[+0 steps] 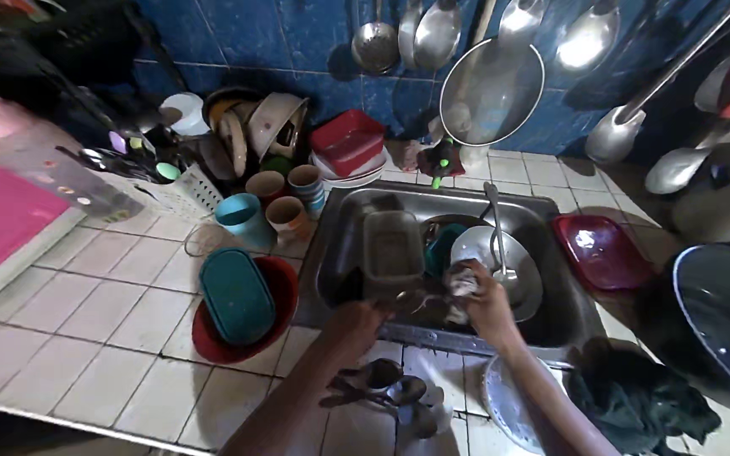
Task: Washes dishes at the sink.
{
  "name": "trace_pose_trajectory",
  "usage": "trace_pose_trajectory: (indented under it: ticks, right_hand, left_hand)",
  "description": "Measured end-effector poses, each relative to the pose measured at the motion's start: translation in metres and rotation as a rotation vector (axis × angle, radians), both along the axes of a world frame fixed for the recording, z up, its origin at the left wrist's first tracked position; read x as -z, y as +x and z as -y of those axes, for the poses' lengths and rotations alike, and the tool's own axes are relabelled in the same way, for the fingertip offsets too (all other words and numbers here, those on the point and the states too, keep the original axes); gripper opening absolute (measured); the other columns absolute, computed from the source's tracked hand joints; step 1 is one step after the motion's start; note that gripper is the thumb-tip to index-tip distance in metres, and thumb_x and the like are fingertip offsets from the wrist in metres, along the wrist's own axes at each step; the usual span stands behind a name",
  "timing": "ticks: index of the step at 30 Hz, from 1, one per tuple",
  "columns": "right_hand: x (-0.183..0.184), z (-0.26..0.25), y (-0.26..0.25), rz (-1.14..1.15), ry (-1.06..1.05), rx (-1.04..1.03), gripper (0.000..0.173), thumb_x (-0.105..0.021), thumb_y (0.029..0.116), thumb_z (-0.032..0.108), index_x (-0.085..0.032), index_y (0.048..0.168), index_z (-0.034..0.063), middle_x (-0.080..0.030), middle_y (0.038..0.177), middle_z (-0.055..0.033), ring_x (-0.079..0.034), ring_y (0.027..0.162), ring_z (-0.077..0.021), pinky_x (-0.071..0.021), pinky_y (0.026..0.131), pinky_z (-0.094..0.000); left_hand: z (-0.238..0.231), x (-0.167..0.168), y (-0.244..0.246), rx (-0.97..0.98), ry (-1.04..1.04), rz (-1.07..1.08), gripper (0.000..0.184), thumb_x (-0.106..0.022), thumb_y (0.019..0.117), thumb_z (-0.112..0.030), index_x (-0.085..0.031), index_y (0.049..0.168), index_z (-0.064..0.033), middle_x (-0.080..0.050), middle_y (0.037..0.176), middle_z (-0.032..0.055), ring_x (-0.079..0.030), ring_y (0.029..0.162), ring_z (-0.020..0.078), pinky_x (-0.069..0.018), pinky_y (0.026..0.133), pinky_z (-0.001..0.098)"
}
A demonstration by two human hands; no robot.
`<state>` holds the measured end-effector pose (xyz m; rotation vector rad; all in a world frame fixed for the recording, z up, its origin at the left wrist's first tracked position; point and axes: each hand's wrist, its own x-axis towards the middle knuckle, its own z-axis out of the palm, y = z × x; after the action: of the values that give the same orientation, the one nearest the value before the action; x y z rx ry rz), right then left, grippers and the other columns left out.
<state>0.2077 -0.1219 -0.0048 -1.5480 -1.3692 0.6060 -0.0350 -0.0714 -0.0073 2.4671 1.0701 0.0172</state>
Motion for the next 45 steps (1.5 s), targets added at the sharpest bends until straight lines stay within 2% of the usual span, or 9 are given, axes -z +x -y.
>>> trace_pose_trajectory:
  ticks: [3,9,12,18,24,28,31,37,45]
  right_hand:
    - [-0.02,0.046,0.03,-0.138,-0.011,0.073,0.044,-0.073,0.0866,0.008,-0.058,0.126,-0.0032,-0.068,0.104,-0.0023,-0.067,0.083,-0.0021,-0.0591,0.072,-0.0211]
    - [-0.022,0.121,0.05,-0.323,-0.138,0.06,0.054,-0.074,0.0876,0.041,-0.055,0.125,0.0077,-0.069,0.099,0.0104,-0.067,0.087,0.0003,-0.0601,0.077,-0.0225]
    - [-0.01,0.136,0.046,-0.12,-0.258,0.02,0.055,-0.071,0.0899,0.041,-0.06,0.122,-0.0026,-0.067,0.107,-0.0002,-0.064,0.092,0.0013,-0.0564,0.081,-0.02]
    - [-0.003,0.138,0.05,0.248,-0.262,-0.03,0.04,-0.072,0.0911,0.036,-0.073,0.106,-0.0014,-0.068,0.113,-0.0227,-0.067,0.106,-0.0363,-0.0542,0.091,-0.0537]
    - [-0.017,0.076,0.029,0.386,-0.098,-0.047,0.015,-0.066,0.0931,0.008,-0.072,0.103,-0.0016,-0.07,0.099,-0.0165,-0.071,0.084,-0.0248,-0.0611,0.076,-0.0382]
    - [0.015,-0.017,0.001,0.835,-0.061,-0.26,0.026,-0.061,0.094,-0.001,-0.071,0.118,-0.0023,-0.067,0.124,-0.0244,-0.066,0.117,-0.0399,-0.0559,0.096,-0.0502]
    - [0.042,-0.083,-0.01,0.933,-0.321,-0.521,0.042,-0.048,0.0996,-0.006,-0.057,0.14,-0.0016,-0.048,0.152,-0.0265,-0.039,0.147,-0.0416,-0.0297,0.122,-0.0517]
    - [0.062,-0.128,-0.015,0.81,-0.725,-0.476,0.04,-0.044,0.1092,0.015,-0.053,0.146,0.0012,-0.055,0.144,-0.0272,-0.048,0.138,-0.046,-0.0368,0.116,-0.0587]
    - [0.068,-0.141,0.011,0.674,-0.718,-0.496,0.052,-0.057,0.1043,0.039,-0.058,0.14,0.0011,-0.061,0.138,-0.024,-0.053,0.134,-0.0399,-0.0317,0.119,-0.0575]
  left_hand:
    - [0.016,0.026,-0.042,-0.029,-0.008,0.083,0.026,-0.056,0.1022,-0.01,-0.072,0.122,-0.0026,-0.066,0.121,0.0248,-0.068,0.106,0.0416,-0.0566,0.09,0.055]
    - [0.018,0.041,-0.067,0.038,-0.125,0.122,0.028,-0.063,0.1006,-0.024,-0.077,0.111,-0.0028,-0.071,0.111,0.0222,-0.067,0.11,0.0405,-0.054,0.095,0.0573]
    - [-0.009,0.023,-0.035,-0.032,-0.156,0.106,0.035,-0.058,0.104,-0.028,-0.073,0.121,-0.0014,-0.069,0.118,0.0232,-0.065,0.114,0.0404,-0.0506,0.1,0.0564]
    - [-0.079,-0.042,0.069,-0.053,0.289,0.272,0.038,-0.052,0.1058,-0.013,-0.058,0.143,-0.0061,-0.057,0.143,0.0218,-0.062,0.122,0.0412,-0.0513,0.1,0.055]
    - [-0.213,-0.079,0.148,0.4,0.741,0.265,0.051,-0.06,0.1023,-0.013,-0.047,0.15,0.0009,-0.043,0.158,0.0184,-0.038,0.148,0.0379,-0.0361,0.118,0.0515]
    - [-0.241,-0.095,0.157,0.569,0.765,0.102,0.04,-0.051,0.1072,-0.019,-0.055,0.14,0.0035,-0.052,0.149,0.0211,-0.043,0.145,0.0384,-0.0373,0.117,0.0497]
    - [-0.236,-0.095,0.159,0.512,0.784,0.075,0.042,-0.054,0.1063,-0.022,-0.056,0.14,0.0035,-0.057,0.142,0.0234,-0.05,0.138,0.0404,-0.0414,0.113,0.0515]
    - [-0.214,-0.094,0.172,0.336,0.768,0.075,0.039,-0.054,0.1055,-0.02,-0.059,0.132,0.0081,-0.063,0.131,0.0271,-0.059,0.125,0.0439,-0.0463,0.106,0.0512]
    - [-0.207,-0.082,0.188,0.232,0.803,0.139,0.041,-0.054,0.1057,-0.023,-0.06,0.132,0.0076,-0.065,0.125,0.0269,-0.062,0.119,0.0427,-0.0494,0.102,0.0492]
